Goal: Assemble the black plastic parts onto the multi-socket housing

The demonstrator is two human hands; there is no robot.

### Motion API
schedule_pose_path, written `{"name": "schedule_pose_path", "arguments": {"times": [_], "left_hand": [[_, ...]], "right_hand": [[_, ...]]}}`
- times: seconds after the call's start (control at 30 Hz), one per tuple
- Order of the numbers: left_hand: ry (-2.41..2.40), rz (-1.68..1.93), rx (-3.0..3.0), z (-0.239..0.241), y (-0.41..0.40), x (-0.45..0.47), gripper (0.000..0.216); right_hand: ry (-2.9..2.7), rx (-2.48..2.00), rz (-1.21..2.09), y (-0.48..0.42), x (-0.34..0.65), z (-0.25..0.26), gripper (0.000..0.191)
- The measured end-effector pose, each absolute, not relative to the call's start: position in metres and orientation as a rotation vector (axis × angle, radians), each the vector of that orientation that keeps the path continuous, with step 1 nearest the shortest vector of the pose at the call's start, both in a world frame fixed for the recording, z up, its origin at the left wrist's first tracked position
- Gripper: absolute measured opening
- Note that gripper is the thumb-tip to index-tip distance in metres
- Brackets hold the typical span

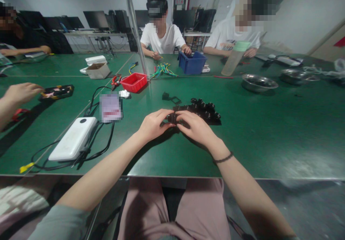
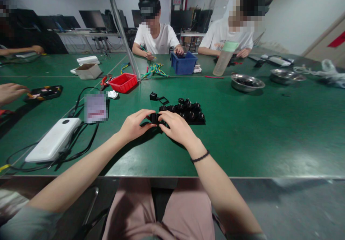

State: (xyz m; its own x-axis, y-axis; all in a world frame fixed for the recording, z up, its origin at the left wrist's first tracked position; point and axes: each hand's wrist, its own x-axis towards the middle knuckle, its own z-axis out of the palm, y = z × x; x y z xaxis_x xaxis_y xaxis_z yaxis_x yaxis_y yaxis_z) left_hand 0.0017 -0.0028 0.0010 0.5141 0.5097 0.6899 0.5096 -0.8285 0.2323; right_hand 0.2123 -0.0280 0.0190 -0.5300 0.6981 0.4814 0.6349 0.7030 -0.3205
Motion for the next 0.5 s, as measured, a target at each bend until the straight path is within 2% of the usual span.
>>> {"name": "schedule_pose_path", "arguments": {"times": [0.5], "left_hand": [[0.902, 1.235, 2.733, 0.0017, -0.003, 0.0018, 0.036]], "right_hand": [[-2.343, -1.013, 0.143, -0.0264, 0.2126, 0.0193, 0.014]]}}
